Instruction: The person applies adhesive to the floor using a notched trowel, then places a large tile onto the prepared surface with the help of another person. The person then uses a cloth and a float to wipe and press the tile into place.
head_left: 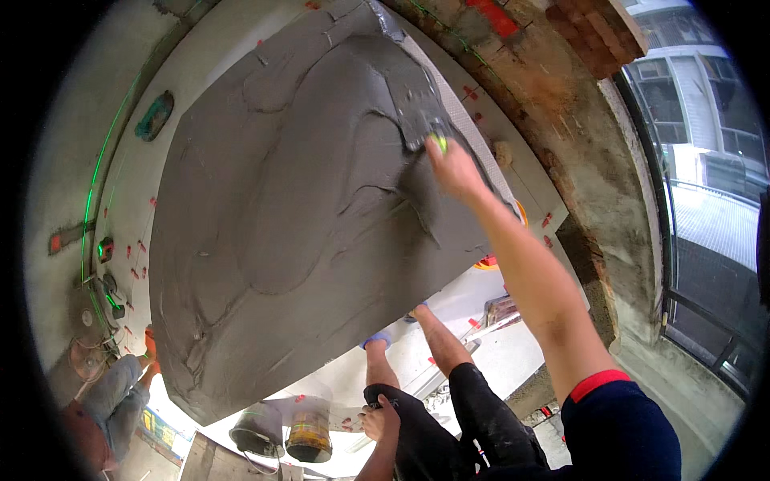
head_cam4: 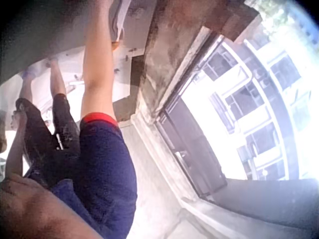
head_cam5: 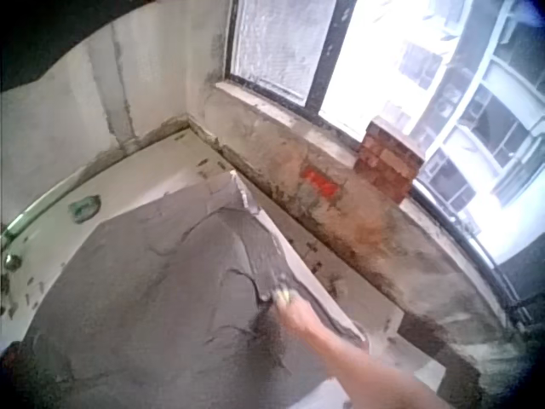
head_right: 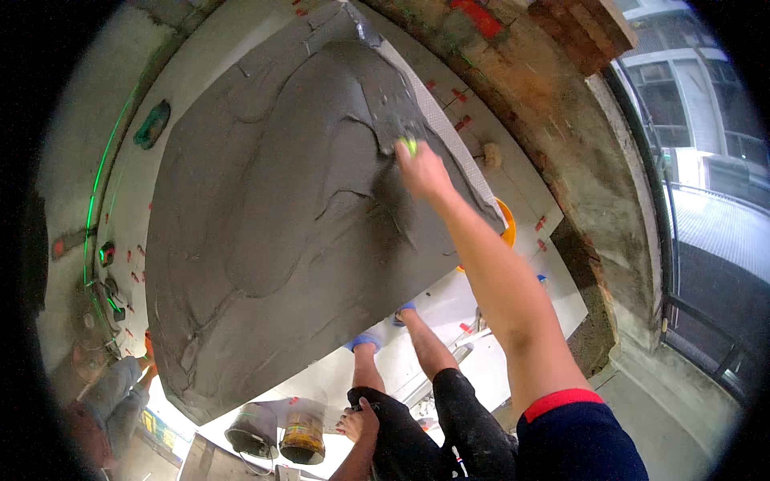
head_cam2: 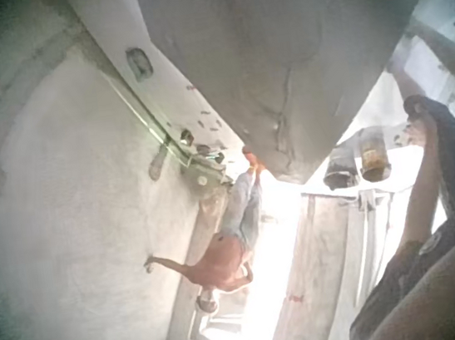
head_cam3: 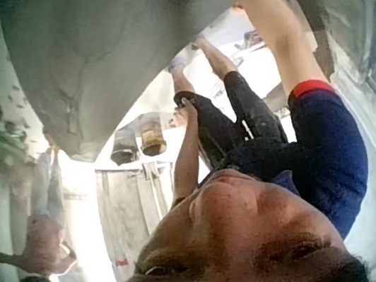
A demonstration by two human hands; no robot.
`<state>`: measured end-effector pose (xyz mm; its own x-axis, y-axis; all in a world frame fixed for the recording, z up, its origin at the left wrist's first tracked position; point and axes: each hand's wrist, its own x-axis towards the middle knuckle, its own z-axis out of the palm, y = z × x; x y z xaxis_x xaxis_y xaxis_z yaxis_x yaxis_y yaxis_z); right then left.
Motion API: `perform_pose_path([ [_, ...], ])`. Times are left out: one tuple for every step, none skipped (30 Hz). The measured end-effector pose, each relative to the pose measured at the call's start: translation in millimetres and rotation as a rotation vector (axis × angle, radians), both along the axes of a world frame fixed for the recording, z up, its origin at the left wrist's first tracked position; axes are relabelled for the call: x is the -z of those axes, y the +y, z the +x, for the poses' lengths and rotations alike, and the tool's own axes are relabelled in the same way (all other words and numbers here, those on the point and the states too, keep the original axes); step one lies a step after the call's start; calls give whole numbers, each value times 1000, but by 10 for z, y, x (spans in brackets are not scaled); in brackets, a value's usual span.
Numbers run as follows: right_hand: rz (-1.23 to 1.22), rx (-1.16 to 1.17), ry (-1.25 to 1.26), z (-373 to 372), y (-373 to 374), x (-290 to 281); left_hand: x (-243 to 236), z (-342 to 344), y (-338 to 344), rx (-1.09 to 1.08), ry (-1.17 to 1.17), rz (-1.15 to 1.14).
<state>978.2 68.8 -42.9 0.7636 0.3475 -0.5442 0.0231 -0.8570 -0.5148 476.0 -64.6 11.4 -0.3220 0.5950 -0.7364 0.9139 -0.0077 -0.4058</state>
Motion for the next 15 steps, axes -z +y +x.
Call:
perform_pose_path([
  [-11,11,-51,-103,-281,47,30,-3,-24,12,1,-1],
  [-24,21,-96,-229,-545,63,34,-5,-42,23,7,-4],
  [-44,57,-50,-417,-734,3,20,0,-32,-13,18,-11],
  [-65,94,-7,-612,-918,-67,15,29,-15,-49,27,-17],
  [-88,117,-11,-800,-1125,-106,16,60,-14,-82,32,-27],
  [-115,144,-16,-989,-1338,-129,46,56,-24,-77,26,-34],
  [-66,208,-5,-1193,-1520,-144,93,20,-35,-74,25,-39],
  [-13,273,6,-1382,-1669,-190,99,-4,-43,-70,24,-40],
  [-11,418,140,-1548,-1740,-241,88,-5,-33,-66,39,-43],
  [-11,565,271,-1686,-1791,-291,82,19,-14,-59,50,-49],
  [48,566,170,-1831,-1796,-306,78,39,0,-50,61,-56],
  [109,563,73,-2001,-1736,-287,106,-20,-21,-27,61,-34],
  [120,451,-117,-2139,-1768,-100,162,-93,-66,3,53,-16],
  [104,344,-321,-2267,-1820,88,197,-113,-89,35,41,-2],
  [243,529,-173,-2275,-1720,188,208,-112,-75,28,48,-17],
])
